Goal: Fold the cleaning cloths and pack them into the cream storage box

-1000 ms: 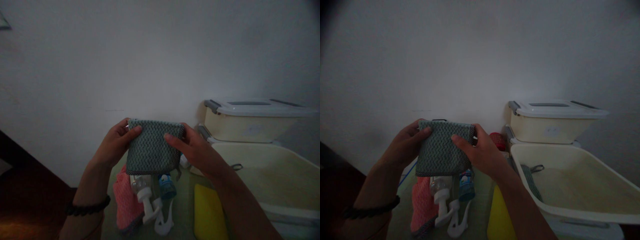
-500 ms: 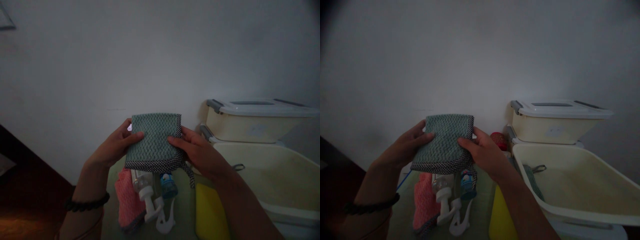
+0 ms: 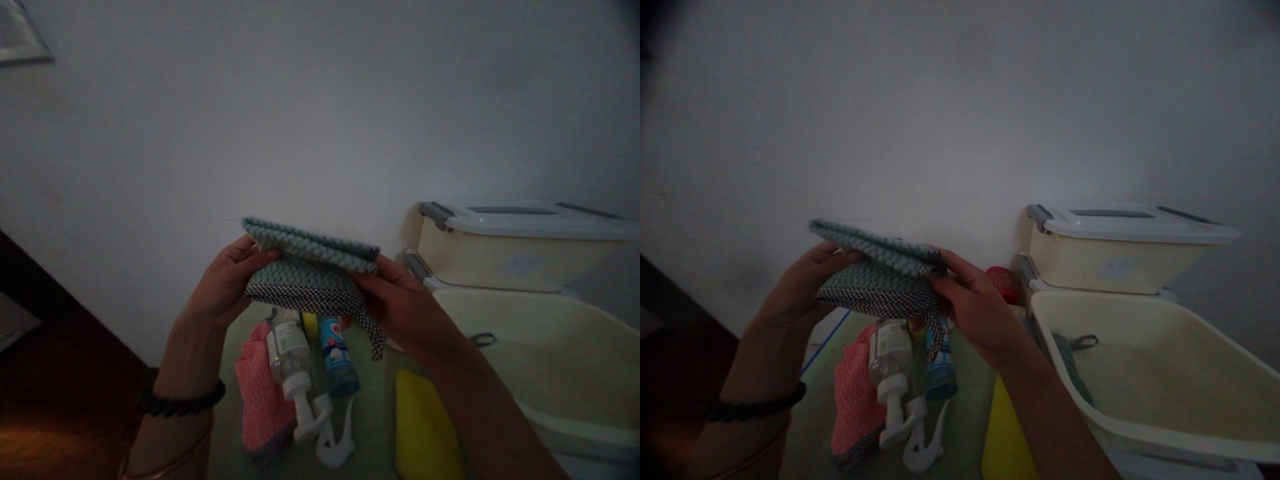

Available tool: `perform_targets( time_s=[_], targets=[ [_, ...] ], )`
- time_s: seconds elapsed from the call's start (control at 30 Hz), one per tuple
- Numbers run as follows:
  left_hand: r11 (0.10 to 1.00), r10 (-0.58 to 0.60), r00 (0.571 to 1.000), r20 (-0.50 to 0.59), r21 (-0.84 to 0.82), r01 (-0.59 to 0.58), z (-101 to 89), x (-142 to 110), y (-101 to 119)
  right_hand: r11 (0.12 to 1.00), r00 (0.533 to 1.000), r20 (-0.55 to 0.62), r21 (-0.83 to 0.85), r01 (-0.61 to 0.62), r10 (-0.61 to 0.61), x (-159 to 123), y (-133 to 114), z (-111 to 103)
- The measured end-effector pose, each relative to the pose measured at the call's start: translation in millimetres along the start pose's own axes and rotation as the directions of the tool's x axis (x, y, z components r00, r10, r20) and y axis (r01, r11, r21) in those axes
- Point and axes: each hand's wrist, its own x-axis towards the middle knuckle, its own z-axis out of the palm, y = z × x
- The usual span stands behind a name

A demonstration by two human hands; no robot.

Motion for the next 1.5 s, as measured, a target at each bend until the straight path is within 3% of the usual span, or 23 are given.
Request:
perform_targets(
  time_s=[0.1, 0.27, 0.4, 0.6, 0.73, 0.9, 1.13, 1.5],
  targets=[
    [0.996, 0.031, 0.998, 0.049, -0.080, -0.027, -3.4, -2.1, -0.1, 0.999, 0.999, 0.034, 0.043, 0.002, -0.004, -0.7, 0.0, 2.0],
    [0.999, 0.027, 0.991, 0.128, -0.047, -0.021, -5.4, -2.9, -0.8, 0.999, 0.999, -0.039, 0.013, -0.034, 0.034, -0.5, -0.8, 2.0],
    [0.997, 0.055, 0.994, 0.092, -0.058, -0.050, -4.4, -0.5, -1.7, 0.995, 0.998, -0.025, 0.084, -0.058, 0.060, -1.0, -1.6, 2.3],
    [0.996, -0.006, 1.000, 0.029, -0.093, 0.009, -0.8, 0.2, 0.5, 0.995, 0.997, -0.032, -0.069, -0.070, 0.068, 0.4, 2.0, 6.0],
    [0.992, -0.003, 0.999, 0.035, -0.123, 0.007, -1.1, 0.7, 0.1, 0.996, 0.996, -0.065, 0.078, -0.053, 0.058, 2.3, 5.4, 6.0],
    [0.987, 0.060, 0.997, 0.045, -0.153, -0.052, -3.3, -0.4, -1.1, 0.968, 0.997, 0.079, 0.246, -0.040, 0.021, 1.4, 8.1, 2.3],
    [0.979, 0.165, 0.978, 0.129, -0.139, -0.147, -4.5, -3.7, -0.2, 0.951, 0.995, 0.087, 0.300, -0.073, 0.049, 1.6, 12.3, 0.7],
    [0.971, 0.148, 0.975, 0.168, -0.210, -0.111, -5.1, -4.0, 4.7, 0.986, 0.985, -0.060, 0.000, 0.164, -0.164, 4.1, 15.0, -0.9]
  ],
)
